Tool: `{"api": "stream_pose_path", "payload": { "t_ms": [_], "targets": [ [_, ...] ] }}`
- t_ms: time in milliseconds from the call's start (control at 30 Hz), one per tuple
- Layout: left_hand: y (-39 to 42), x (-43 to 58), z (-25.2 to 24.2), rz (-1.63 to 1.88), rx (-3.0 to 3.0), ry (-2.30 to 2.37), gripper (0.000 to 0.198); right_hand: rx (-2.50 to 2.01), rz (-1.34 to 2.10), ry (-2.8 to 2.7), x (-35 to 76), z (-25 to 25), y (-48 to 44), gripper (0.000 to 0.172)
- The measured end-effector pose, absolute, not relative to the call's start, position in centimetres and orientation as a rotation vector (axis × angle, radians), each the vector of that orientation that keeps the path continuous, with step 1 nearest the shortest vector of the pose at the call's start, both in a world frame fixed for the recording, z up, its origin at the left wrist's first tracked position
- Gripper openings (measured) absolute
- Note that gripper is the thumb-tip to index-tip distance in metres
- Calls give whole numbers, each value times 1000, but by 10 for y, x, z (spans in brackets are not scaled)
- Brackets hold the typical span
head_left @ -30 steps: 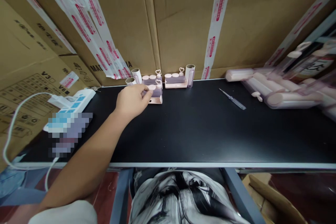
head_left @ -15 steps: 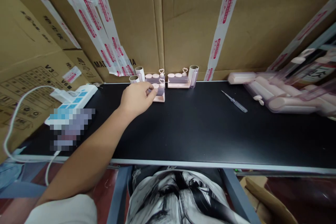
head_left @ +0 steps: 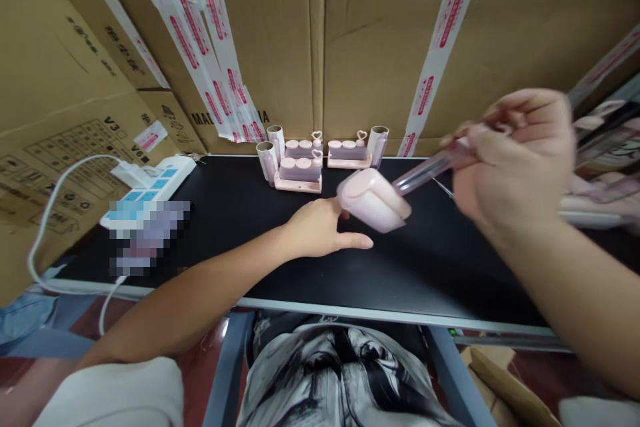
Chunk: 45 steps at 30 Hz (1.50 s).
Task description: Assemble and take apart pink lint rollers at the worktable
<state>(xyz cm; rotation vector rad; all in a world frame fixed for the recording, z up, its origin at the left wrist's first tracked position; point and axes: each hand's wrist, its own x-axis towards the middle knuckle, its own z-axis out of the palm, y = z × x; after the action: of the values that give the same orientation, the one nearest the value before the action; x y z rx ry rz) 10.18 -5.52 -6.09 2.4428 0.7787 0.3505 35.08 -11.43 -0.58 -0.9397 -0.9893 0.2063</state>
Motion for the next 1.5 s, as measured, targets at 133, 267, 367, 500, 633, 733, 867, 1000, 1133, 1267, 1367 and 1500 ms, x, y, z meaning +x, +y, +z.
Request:
{"api": "stream_pose_path", "payload": {
  "t_ms": [133, 267, 367, 500, 633, 733, 867, 1000, 1133, 1267, 1367, 1500],
  "targets": [
    [-42, 102, -72, 659, 2109, 610, 53, -644, 630, -845, 331, -21, -109, 41],
    [-30, 99, -74, 731, 1940, 613, 62, -749, 1054, -884, 329, -43, -115, 29],
    [-30, 96, -72, 748, 1966, 657, 62, -845, 1154, -1055, 326, -57, -118, 30],
    [-34, 92, -66, 761, 1995, 664, 60, -900, 1106, -1180, 323, -59, -121, 34],
    [-30, 88, -60, 776, 2044, 707, 61, -904, 959, -1028, 337, -41, -120, 32],
    [-22, 85, -52, 825, 2081, 761, 66, -899, 807, -840, 361, -23, -114, 31],
    [-11, 94, -29, 709, 2301, 980, 76, -925, 706, -750, 389, -10, -104, 29],
    [2, 130, 2, 343, 2776, 1034, 67, -875, 690, -735, 394, -11, -101, 28],
    [23, 178, 14, 35, 2979, 931, 67, -828, 634, -733, 389, -13, -101, 26],
    [44, 205, 4, -243, 3028, 938, 63, -810, 625, -735, 387, -12, -102, 24],
    [53, 209, -6, -284, 3042, 977, 65, -816, 592, -738, 385, -12, -103, 24],
    [58, 206, -12, -344, 3089, 1042, 69, -794, 554, -785, 380, -14, -103, 30]
  ]
}}
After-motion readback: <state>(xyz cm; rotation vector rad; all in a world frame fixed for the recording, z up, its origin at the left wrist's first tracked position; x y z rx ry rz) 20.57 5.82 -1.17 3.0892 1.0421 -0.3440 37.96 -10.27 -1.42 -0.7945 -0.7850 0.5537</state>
